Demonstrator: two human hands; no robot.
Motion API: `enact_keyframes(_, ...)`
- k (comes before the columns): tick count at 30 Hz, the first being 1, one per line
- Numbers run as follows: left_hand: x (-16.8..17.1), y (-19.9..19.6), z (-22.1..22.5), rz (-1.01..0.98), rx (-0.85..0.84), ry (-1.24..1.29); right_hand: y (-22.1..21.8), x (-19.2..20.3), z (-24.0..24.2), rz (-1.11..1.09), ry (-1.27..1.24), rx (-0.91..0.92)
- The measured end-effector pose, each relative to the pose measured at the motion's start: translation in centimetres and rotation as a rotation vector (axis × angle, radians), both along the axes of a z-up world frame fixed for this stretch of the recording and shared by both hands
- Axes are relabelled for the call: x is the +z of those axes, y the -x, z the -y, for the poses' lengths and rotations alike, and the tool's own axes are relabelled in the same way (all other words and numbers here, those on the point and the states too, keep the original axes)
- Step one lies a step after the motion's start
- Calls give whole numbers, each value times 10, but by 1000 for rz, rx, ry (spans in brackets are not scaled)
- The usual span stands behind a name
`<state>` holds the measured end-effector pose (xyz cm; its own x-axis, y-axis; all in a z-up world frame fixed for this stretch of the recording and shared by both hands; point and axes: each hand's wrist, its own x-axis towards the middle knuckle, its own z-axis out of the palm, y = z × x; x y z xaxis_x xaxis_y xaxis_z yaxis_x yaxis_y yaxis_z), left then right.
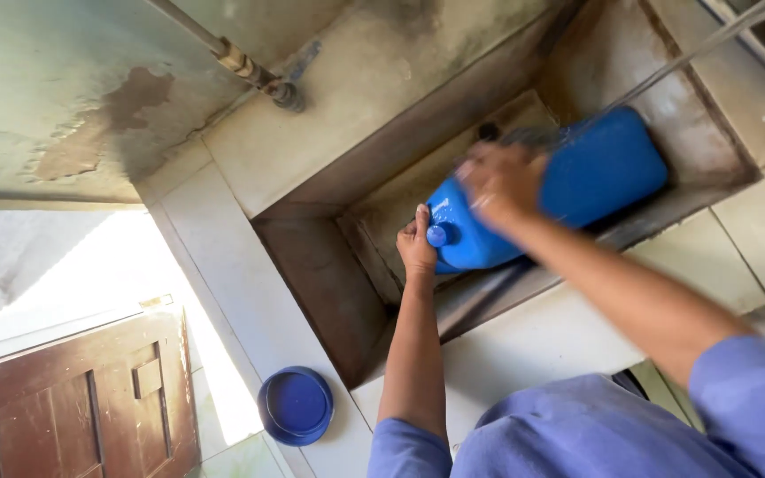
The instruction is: Scrub and clean plastic water containers using various brushes and running water in a sink.
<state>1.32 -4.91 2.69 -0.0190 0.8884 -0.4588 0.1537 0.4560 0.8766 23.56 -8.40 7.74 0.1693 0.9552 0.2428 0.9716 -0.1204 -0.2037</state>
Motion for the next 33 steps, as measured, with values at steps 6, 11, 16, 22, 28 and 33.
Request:
enact_keyframes(6, 27, 50, -32, 235, 327, 304, 5, 47, -24, -156, 59, 105)
enact_keyframes(11, -29, 71, -69, 243, 566, 370, -41, -12, -34, -144, 250, -252)
enact_keyframes(16, -48, 66, -86, 432, 541, 327, 81, 54, -34, -340, -165, 2)
enact_keyframes(22, -6, 62, -86, 305, 487, 411, -64, -35, -60, -398, 68, -420)
enact_keyframes(28, 12, 54, -86, 218, 423, 416, 51, 28, -54, -442, 103, -208)
enact_keyframes(33, -14, 67, -84, 249, 355, 375, 15, -13, -46, -473, -12, -168)
